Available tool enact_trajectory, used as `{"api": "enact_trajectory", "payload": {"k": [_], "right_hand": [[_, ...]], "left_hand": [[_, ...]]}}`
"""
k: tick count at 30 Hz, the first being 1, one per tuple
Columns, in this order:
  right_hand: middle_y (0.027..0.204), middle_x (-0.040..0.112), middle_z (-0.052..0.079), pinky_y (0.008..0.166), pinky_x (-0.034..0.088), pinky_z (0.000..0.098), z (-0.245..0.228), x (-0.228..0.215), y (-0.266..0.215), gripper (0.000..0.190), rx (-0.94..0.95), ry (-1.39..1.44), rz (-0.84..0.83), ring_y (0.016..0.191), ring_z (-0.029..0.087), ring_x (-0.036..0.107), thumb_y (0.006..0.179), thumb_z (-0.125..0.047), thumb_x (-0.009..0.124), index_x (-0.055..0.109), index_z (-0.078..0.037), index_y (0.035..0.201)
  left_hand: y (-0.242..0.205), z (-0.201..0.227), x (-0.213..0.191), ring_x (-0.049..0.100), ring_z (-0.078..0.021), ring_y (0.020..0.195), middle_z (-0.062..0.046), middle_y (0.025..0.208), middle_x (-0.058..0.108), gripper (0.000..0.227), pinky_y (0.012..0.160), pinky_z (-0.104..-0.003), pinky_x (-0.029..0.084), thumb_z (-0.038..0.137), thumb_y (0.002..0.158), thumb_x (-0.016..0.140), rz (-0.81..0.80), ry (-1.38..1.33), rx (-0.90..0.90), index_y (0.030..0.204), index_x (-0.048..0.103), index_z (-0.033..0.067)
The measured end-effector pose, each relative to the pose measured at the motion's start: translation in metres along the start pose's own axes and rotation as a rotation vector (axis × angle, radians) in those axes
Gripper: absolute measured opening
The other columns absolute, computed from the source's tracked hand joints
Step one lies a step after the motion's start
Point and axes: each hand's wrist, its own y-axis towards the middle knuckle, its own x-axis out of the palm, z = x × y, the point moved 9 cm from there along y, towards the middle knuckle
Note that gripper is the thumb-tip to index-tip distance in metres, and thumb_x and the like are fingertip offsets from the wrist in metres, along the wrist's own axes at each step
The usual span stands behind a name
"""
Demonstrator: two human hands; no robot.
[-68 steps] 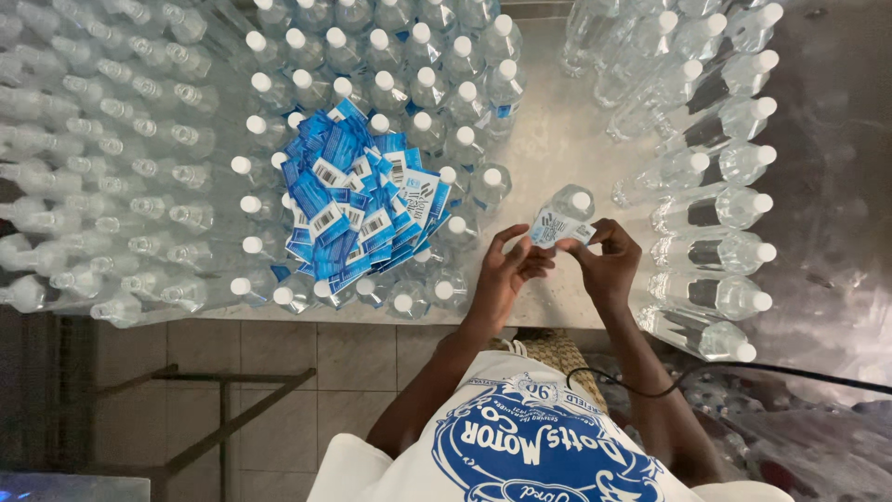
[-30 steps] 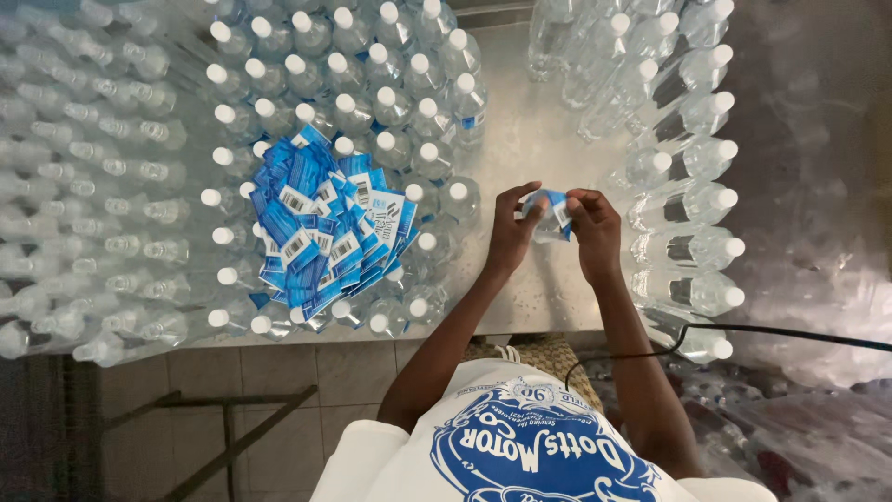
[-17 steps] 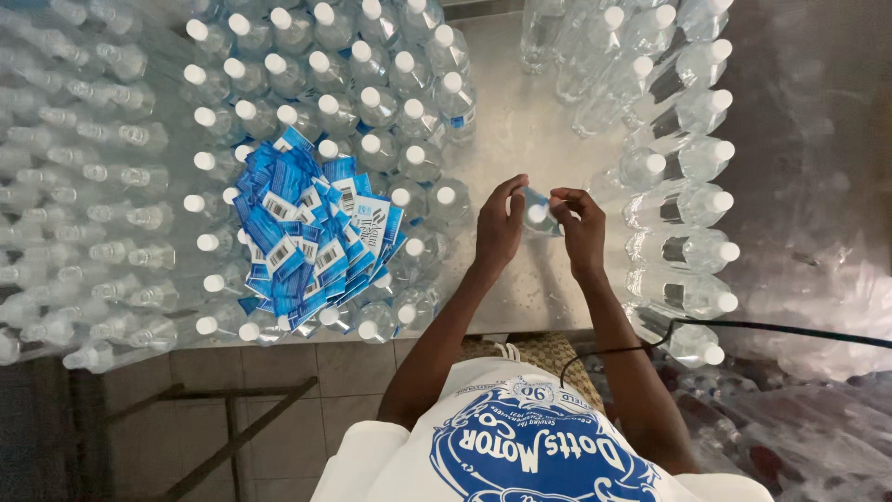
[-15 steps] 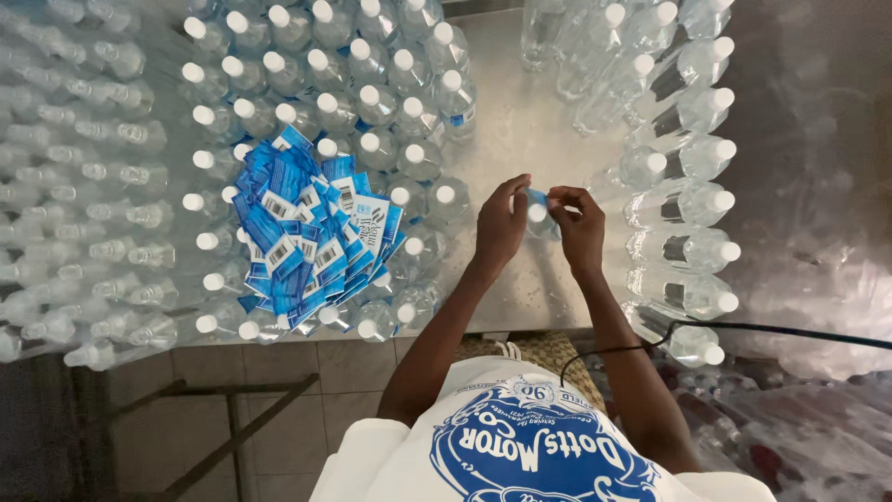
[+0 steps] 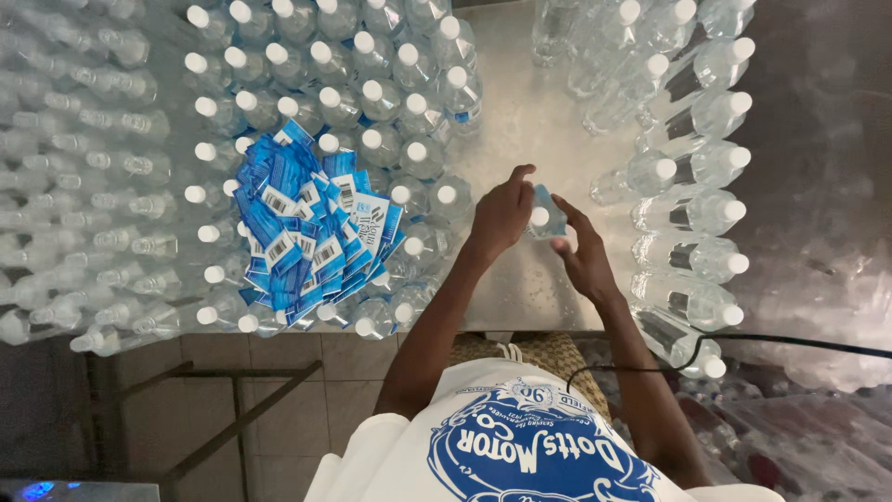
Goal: The person repeatedly picks up clear plastic water bottles and blue labels from a table, wraps each label around a bottle, and places the labeled bottle into a growing stack. The process is continuous and repetitive throughout the clip.
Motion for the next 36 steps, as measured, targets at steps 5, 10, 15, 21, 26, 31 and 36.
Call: {"api": "enact_trajectory", "payload": {"k": [5,10,15,21,26,31,36], "right_hand": [[0.161,0.047,0.032,0.124,0.041,0.0631,0.007,0.012,-0.003,0.102,0.104,-0.252,0.058,0.147,0.052,0.049,0.09,-0.041,0.09,0.038,0.003,0.166],[0.163,0.048,0.023,0.122,0.047,0.0561,0.038,0.02,-0.008,0.098,0.054,-0.321,0.193,0.145,0.044,0.054,0.093,-0.041,0.089,0.037,-0.003,0.168],[0.165,0.048,0.018,0.12,0.05,0.053,0.053,0.026,-0.008,0.1,-0.036,-0.334,0.267,0.145,0.042,0.055,0.095,-0.042,0.089,0.035,-0.006,0.171],[0.165,0.048,0.022,0.123,0.046,0.0516,0.041,0.038,-0.012,0.097,-0.326,-0.504,0.328,0.149,0.042,0.052,0.091,-0.034,0.092,0.042,0.0,0.166],[0.162,0.047,0.026,0.125,0.045,0.0574,0.047,0.032,-0.017,0.102,0.003,-0.301,0.296,0.151,0.046,0.048,0.09,-0.036,0.094,0.038,0.0,0.167],[0.163,0.05,0.021,0.124,0.045,0.0556,0.065,0.027,-0.009,0.106,0.137,-0.276,0.28,0.149,0.04,0.053,0.091,-0.046,0.092,0.034,-0.008,0.171],[0.162,0.051,0.022,0.123,0.047,0.058,0.067,0.028,-0.012,0.106,0.165,-0.336,0.251,0.147,0.042,0.054,0.089,-0.052,0.09,0.037,-0.008,0.169]], "left_hand": [[0.003,-0.011,0.016,0.068,-0.0449,0.134,-0.016,0.155,0.064,0.06,0.113,-0.07,0.049,0.05,0.111,0.042,-0.119,0.065,-0.012,0.166,0.042,0.0253],[-0.013,-0.013,0.011,0.058,-0.0536,0.141,-0.024,0.163,0.053,0.06,0.117,-0.076,0.043,0.029,0.109,0.038,-0.109,-0.097,-0.02,0.168,0.036,0.0189],[-0.009,-0.01,0.013,0.049,-0.055,0.15,-0.028,0.168,0.046,0.064,0.122,-0.074,0.038,0.027,0.109,0.041,-0.072,-0.134,0.009,0.171,0.036,0.0133],[-0.008,-0.014,0.013,0.053,-0.053,0.147,-0.023,0.159,0.057,0.056,0.12,-0.076,0.039,0.031,0.113,0.044,-0.025,-0.168,0.015,0.168,0.044,0.018],[-0.008,-0.011,0.014,0.054,-0.0491,0.147,-0.023,0.157,0.059,0.051,0.121,-0.069,0.043,0.012,0.114,0.041,-0.002,-0.142,0.096,0.164,0.049,0.0151],[-0.004,-0.03,0.017,0.058,-0.0441,0.146,-0.021,0.156,0.062,0.045,0.121,-0.065,0.046,0.019,0.119,0.037,-0.036,-0.098,0.083,0.16,0.052,0.0141],[-0.028,-0.025,0.025,0.037,-0.0551,0.156,-0.03,0.168,0.044,0.05,0.129,-0.07,0.032,0.021,0.121,0.037,-0.025,-0.347,0.123,0.17,0.038,0.0109]]}}
